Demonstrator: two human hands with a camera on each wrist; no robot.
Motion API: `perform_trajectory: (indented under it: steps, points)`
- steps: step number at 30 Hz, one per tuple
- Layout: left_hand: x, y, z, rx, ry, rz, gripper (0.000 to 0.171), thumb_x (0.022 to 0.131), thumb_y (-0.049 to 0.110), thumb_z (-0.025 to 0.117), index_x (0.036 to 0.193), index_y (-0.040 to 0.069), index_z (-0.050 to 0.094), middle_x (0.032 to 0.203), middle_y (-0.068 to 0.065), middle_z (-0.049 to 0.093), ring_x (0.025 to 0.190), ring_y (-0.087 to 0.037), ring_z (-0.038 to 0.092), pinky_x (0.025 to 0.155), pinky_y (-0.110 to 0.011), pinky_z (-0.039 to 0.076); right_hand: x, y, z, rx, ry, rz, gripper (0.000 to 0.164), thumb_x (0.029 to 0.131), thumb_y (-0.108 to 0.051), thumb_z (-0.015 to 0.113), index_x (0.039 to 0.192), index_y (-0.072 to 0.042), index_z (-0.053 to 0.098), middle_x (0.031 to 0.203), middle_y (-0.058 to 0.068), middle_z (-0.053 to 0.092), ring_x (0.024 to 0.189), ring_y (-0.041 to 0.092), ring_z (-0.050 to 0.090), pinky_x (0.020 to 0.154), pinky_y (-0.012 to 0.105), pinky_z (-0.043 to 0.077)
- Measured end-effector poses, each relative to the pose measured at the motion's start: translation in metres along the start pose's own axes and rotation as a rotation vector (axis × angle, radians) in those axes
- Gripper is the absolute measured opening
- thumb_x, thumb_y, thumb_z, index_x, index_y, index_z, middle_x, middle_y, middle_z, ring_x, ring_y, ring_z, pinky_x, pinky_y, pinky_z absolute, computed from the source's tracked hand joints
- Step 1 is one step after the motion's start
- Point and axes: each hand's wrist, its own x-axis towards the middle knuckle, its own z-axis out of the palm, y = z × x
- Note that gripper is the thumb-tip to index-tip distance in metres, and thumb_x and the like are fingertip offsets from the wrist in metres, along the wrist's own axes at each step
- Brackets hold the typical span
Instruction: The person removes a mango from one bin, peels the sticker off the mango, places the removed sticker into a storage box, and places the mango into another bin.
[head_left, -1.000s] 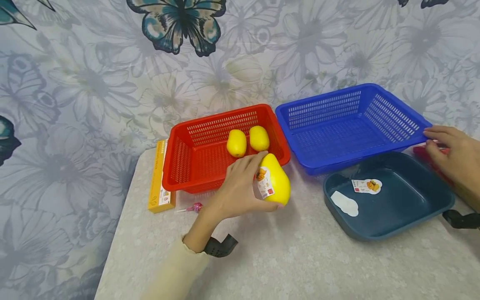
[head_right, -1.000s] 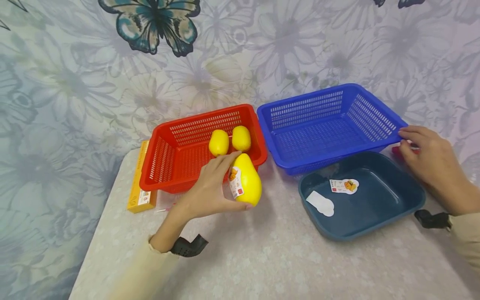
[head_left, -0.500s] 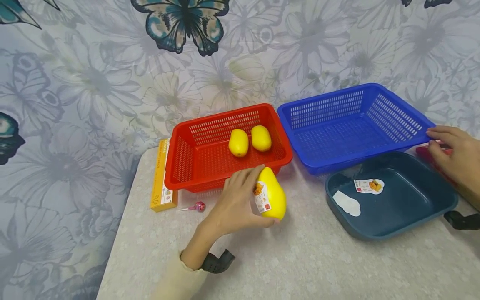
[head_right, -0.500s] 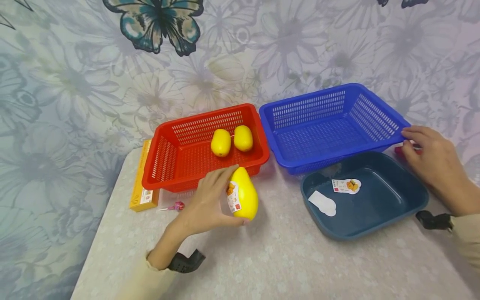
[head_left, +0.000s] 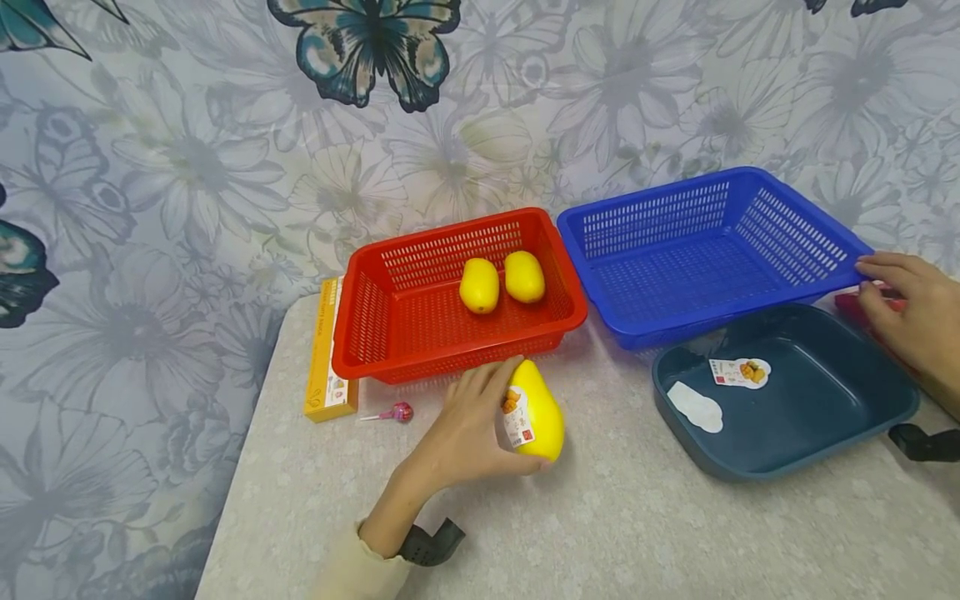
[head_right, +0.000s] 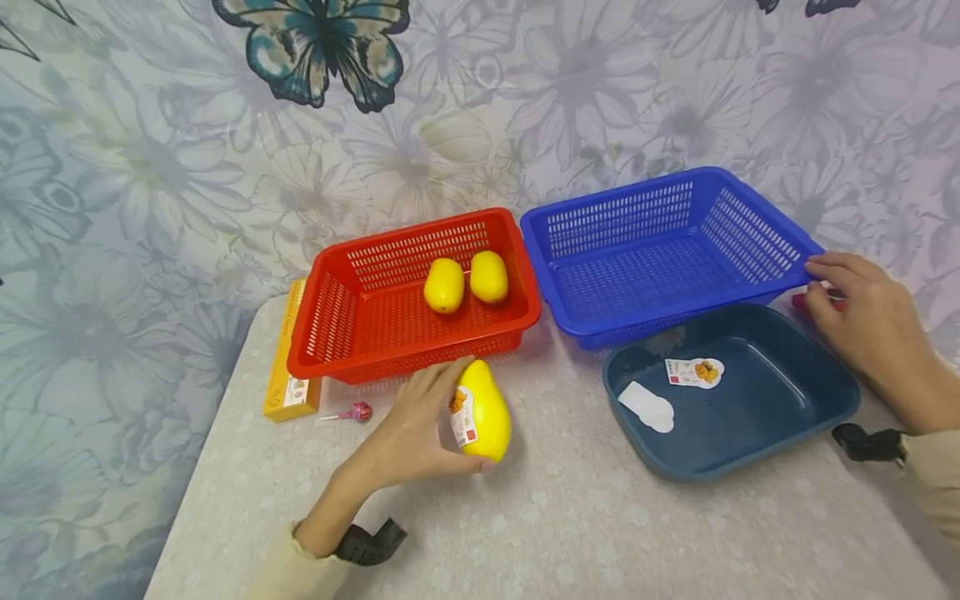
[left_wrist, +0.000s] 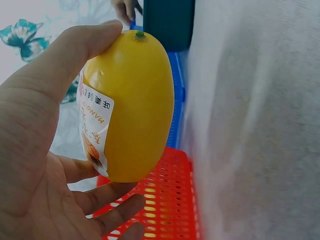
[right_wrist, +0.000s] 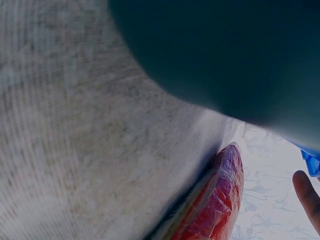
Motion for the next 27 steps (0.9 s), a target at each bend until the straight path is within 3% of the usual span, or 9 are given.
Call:
perform_trajectory:
  steps: [3,6,8,10,16,20,23,27]
  points:
    - [-0.004,-0.005,0.004,-0.008,-0.009,-0.02,0.115,0.065,0.068,0.081,0.157,0.022,0.03,0.145,0.0,0.043,0.129,-0.015,0.038,0.109,-0.046,0.032,0.0,0.0,0.001,0.011,0.003,0.004,0.031,0.092,0.003,0.056,0.119,0.018,0.061,0.129,0.036,0.054,0.109,0.06,0.054,0.092,-0.001,0.022]
    - [-0.008,-0.01,0.007,-0.015,-0.029,-0.047,0.113,0.065,0.069,0.08,0.156,0.023,0.031,0.148,-0.001,0.042,0.132,-0.017,0.037,0.112,-0.047,0.029,-0.001,0.001,0.002,0.034,0.015,0.007,0.031,0.093,0.002,0.056,0.119,0.018,0.061,0.13,0.035,0.055,0.124,0.018,0.058,0.088,-0.003,0.025]
    - [-0.011,-0.013,0.009,-0.025,-0.044,-0.068,0.113,0.065,0.07,0.08,0.156,0.022,0.031,0.149,-0.002,0.04,0.134,-0.019,0.036,0.113,-0.047,0.027,-0.001,0.002,0.003,0.051,0.028,-0.002,0.03,0.092,0.003,0.056,0.118,0.018,0.062,0.129,0.034,0.056,0.12,-0.012,0.045,0.088,-0.003,0.026]
    - [-0.013,-0.015,0.012,-0.038,-0.053,-0.079,0.113,0.066,0.07,0.08,0.156,0.021,0.032,0.15,-0.003,0.04,0.135,-0.02,0.035,0.114,-0.047,0.026,-0.001,0.004,0.004,0.064,0.043,-0.013,0.03,0.092,0.004,0.057,0.117,0.018,0.062,0.128,0.034,0.057,0.106,-0.029,0.03,0.086,-0.003,0.027]
    - [-0.019,-0.021,0.018,-0.052,-0.051,-0.075,0.112,0.066,0.067,0.081,0.156,0.02,0.033,0.147,0.0,0.042,0.134,-0.019,0.036,0.112,-0.047,0.027,-0.001,0.005,0.006,0.078,0.065,-0.029,0.029,0.09,0.005,0.057,0.115,0.019,0.062,0.126,0.034,0.058,0.116,-0.022,0.035,0.089,-0.002,0.028]
    - [-0.021,-0.023,0.02,-0.055,-0.064,-0.073,0.112,0.067,0.067,0.08,0.156,0.02,0.032,0.144,0.001,0.043,0.134,-0.019,0.035,0.111,-0.048,0.027,-0.003,0.003,0.007,0.067,0.041,0.013,0.031,0.093,0.003,0.054,0.118,0.02,0.061,0.129,0.034,0.056,0.129,0.015,0.051,0.091,-0.001,0.027]
    - [-0.023,-0.024,0.022,-0.077,-0.075,-0.084,0.114,0.067,0.067,0.08,0.157,0.018,0.029,0.147,0.0,0.042,0.136,-0.02,0.034,0.112,-0.049,0.025,-0.004,0.001,0.006,0.042,0.013,0.041,0.033,0.095,0.002,0.052,0.121,0.02,0.059,0.132,0.035,0.053,0.124,0.05,0.049,0.096,0.002,0.024]
    - [-0.025,-0.027,0.023,-0.116,-0.079,-0.112,0.117,0.068,0.068,0.079,0.159,0.018,0.025,0.154,0.001,0.037,0.14,-0.019,0.031,0.114,-0.048,0.022,-0.003,0.0,0.006,0.034,0.007,0.042,0.033,0.095,0.002,0.052,0.121,0.02,0.058,0.133,0.035,0.052,0.127,0.051,0.046,0.101,0.004,0.021]
